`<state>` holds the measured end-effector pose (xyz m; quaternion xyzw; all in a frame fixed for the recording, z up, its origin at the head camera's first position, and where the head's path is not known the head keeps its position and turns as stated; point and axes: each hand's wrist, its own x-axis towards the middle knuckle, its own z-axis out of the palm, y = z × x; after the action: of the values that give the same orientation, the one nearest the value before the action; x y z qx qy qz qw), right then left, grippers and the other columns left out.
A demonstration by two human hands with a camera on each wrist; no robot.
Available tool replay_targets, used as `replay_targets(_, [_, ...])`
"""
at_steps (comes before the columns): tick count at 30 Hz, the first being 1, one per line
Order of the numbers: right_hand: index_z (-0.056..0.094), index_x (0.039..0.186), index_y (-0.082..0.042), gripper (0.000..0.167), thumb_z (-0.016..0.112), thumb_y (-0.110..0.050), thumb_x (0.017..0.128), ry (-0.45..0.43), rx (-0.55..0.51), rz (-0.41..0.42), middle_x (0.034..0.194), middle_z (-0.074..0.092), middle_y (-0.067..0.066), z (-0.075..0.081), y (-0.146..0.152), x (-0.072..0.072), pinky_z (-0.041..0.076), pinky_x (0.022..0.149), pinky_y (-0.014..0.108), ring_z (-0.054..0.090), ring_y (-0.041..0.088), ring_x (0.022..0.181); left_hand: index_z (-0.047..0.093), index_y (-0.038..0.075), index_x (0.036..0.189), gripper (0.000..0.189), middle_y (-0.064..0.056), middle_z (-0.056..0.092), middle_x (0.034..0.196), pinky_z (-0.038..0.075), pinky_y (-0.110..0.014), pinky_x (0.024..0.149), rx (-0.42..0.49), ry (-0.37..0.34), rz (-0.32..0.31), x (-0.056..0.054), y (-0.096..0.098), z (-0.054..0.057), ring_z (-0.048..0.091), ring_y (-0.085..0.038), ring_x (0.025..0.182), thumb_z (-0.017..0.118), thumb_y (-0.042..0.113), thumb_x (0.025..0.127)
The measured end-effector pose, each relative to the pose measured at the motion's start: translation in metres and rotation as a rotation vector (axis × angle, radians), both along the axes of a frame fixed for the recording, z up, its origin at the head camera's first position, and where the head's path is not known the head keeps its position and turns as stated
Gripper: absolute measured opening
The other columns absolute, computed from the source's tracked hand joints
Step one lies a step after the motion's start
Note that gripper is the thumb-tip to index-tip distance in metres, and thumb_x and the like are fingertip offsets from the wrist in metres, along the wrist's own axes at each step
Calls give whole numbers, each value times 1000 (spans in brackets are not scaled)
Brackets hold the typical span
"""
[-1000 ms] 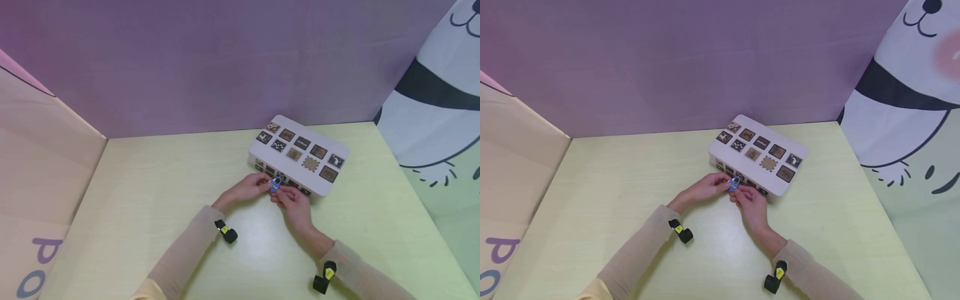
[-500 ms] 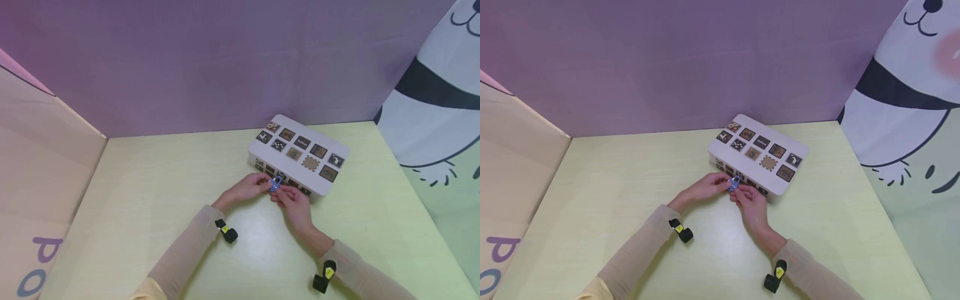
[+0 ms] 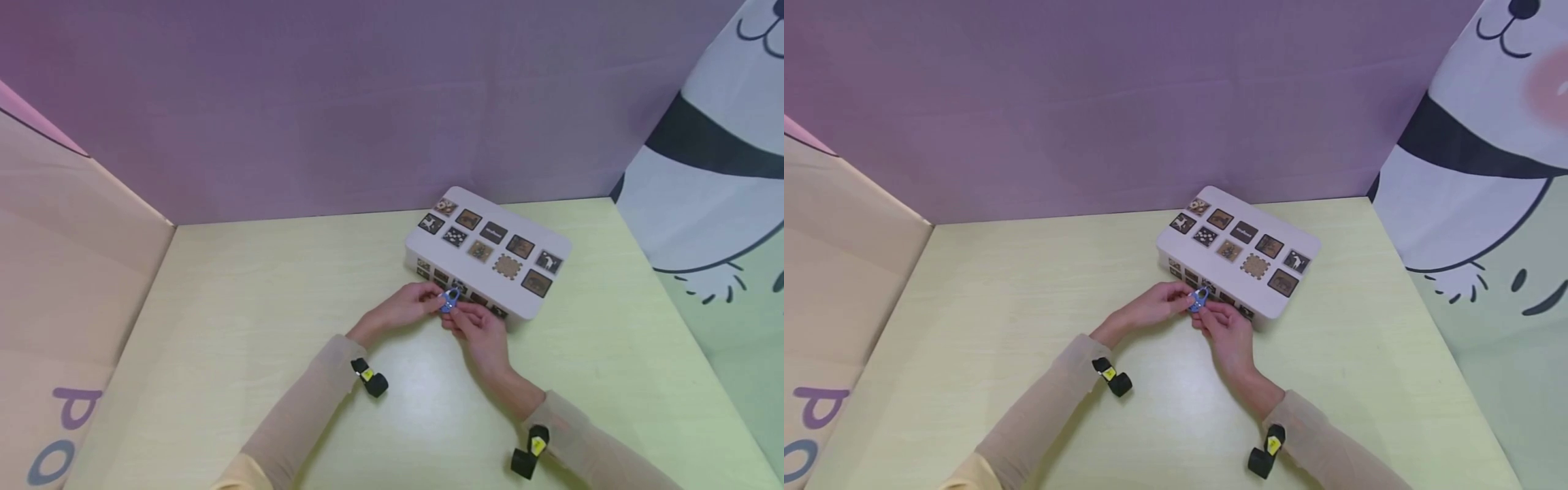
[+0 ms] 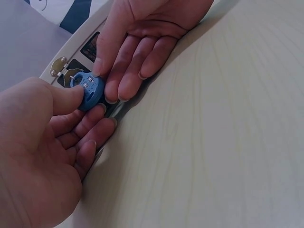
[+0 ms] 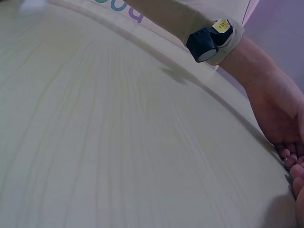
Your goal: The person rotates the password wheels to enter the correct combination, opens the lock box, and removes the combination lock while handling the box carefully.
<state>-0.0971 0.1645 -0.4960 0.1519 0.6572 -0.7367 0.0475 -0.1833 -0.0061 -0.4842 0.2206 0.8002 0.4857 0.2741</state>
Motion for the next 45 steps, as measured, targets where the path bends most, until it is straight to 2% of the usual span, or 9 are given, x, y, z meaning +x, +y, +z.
replay_targets(19, [58,126,9,27,62,-2,101,-2,18,4,105,75,18,0,0,0,61,86,27,75,14,85,67,6,120,30,-5,69,111,50,-35,100,-3,7,3,-1,0,-1,61,-17,104,55,30,107])
replay_targets(33, [57,125,12,29,63,-3,101,14,8,-11,102,76,16,-1,0,-1,61,84,25,75,12,83,66,2,126,30,-10,69,114,53,-32,97,14,14,-21,-2,-2,-3,63,-18,104,50,22,110])
replay_targets(45, [58,125,10,27,62,-1,101,-3,8,-8,103,76,16,0,-1,-1,61,85,27,75,13,84,66,4,126,30,-8,69,115,51,-34,101,9,23,-23,-2,-2,-5,62,-18,107,54,24,108])
